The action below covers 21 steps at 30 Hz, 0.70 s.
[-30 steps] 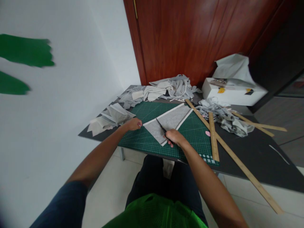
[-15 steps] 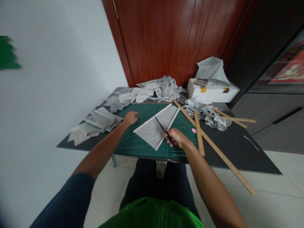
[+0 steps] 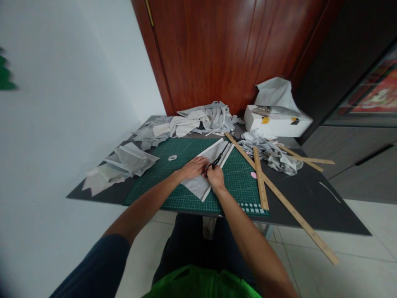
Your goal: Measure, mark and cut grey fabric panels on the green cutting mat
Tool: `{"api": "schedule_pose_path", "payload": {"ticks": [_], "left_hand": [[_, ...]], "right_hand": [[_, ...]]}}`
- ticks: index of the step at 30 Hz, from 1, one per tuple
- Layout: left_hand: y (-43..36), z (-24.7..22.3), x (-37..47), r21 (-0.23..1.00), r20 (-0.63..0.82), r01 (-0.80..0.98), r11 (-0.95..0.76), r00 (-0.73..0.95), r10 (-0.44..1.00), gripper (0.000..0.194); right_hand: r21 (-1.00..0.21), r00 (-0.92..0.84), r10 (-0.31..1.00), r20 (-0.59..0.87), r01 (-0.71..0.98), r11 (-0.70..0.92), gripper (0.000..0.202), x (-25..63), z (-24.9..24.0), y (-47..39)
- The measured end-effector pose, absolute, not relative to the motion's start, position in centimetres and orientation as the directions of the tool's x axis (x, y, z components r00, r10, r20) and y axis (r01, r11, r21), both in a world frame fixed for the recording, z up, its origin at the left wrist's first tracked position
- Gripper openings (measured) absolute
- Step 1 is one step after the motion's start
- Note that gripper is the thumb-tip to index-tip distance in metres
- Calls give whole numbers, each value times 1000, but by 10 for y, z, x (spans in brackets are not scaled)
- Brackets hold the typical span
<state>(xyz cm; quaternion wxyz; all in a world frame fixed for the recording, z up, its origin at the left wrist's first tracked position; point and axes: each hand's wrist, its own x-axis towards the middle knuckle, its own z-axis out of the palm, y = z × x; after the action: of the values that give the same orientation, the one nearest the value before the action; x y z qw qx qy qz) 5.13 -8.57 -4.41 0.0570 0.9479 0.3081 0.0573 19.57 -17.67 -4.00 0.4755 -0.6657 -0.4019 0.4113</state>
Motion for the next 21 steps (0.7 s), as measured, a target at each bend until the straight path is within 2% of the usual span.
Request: {"api": "schedule_pose_path", "payload": {"ticks": [3, 6, 8, 13, 17, 21], "left_hand": [[-94, -45, 46, 137, 21, 703, -698, 703, 711, 56], [-99, -45, 46, 168, -4, 803, -572, 581, 814, 61], [-98, -44, 48, 199, -1, 835, -514, 524, 851, 62], [-93, -38, 55, 236, 0, 812, -533, 549, 836, 63], [-91, -34, 62, 221, -36, 797, -563, 583, 811, 61], [-85, -36, 58, 195, -28, 783, -590, 606, 795, 56]], "right_hand": [[-891, 274, 949, -154, 377, -254, 29, 201, -34, -171], [-755, 220, 964, -148, 605, -254, 32, 210, -21, -158], [-654, 253, 957, -145, 701, -284, 29, 216, -13, -147], [-475, 317, 945, -74, 823, -313, 40, 228, -17, -130], [-330, 333, 941, 66, 897, -294, 35, 236, -29, -130], [-225, 313, 935, 169, 935, -273, 40, 249, -35, -131]]}}
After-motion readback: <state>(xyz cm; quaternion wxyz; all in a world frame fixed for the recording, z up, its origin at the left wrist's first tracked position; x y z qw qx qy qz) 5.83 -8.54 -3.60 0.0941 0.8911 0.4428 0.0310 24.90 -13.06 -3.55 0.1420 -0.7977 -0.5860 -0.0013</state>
